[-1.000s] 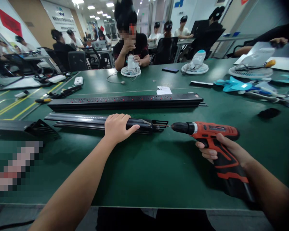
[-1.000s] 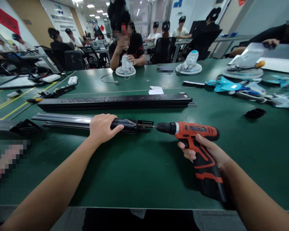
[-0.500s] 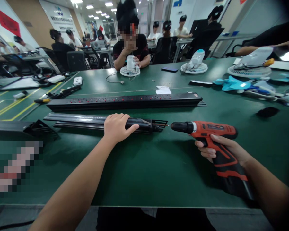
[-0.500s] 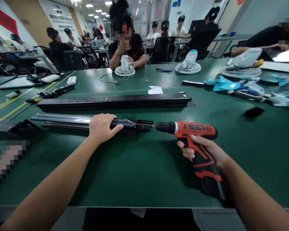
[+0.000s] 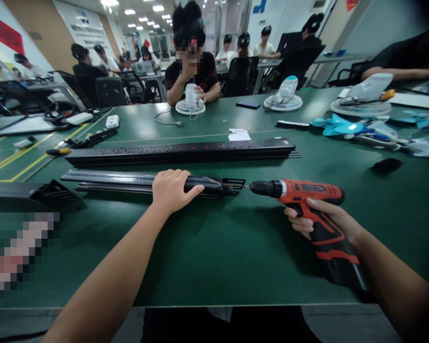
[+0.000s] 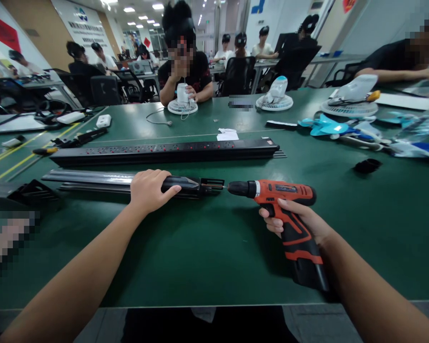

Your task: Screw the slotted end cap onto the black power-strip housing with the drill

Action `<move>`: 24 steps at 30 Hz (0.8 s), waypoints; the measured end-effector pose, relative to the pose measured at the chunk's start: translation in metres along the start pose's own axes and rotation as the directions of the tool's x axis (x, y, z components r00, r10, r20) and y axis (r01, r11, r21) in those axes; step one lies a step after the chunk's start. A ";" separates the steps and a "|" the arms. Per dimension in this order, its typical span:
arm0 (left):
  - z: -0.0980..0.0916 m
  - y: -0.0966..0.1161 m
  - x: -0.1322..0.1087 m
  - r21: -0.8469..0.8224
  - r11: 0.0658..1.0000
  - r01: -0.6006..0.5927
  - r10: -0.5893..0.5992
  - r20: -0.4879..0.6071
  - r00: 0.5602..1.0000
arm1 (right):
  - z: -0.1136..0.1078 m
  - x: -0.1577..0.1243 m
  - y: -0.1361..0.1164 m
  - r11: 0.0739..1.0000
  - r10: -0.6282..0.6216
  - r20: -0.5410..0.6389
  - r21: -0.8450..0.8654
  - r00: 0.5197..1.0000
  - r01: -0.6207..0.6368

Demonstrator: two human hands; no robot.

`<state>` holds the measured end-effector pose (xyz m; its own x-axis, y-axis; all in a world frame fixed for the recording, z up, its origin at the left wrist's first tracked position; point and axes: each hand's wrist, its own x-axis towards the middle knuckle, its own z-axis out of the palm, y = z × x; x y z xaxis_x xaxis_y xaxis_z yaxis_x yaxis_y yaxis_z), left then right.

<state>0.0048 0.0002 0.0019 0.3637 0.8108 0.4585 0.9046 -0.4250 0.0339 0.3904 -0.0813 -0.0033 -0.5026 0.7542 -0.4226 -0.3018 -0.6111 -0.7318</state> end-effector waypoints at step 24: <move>0.000 0.000 0.000 -0.001 1.000 0.001 -0.001 0.012 1.000 | 0.000 -0.002 0.000 0.999 0.022 0.036 0.040 0.999 -0.023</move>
<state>0.0045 0.0006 0.0016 0.3656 0.8161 0.4476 0.9046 -0.4247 0.0355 0.3913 -0.0828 -0.0030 -0.5382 0.7314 -0.4188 -0.3224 -0.6378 -0.6995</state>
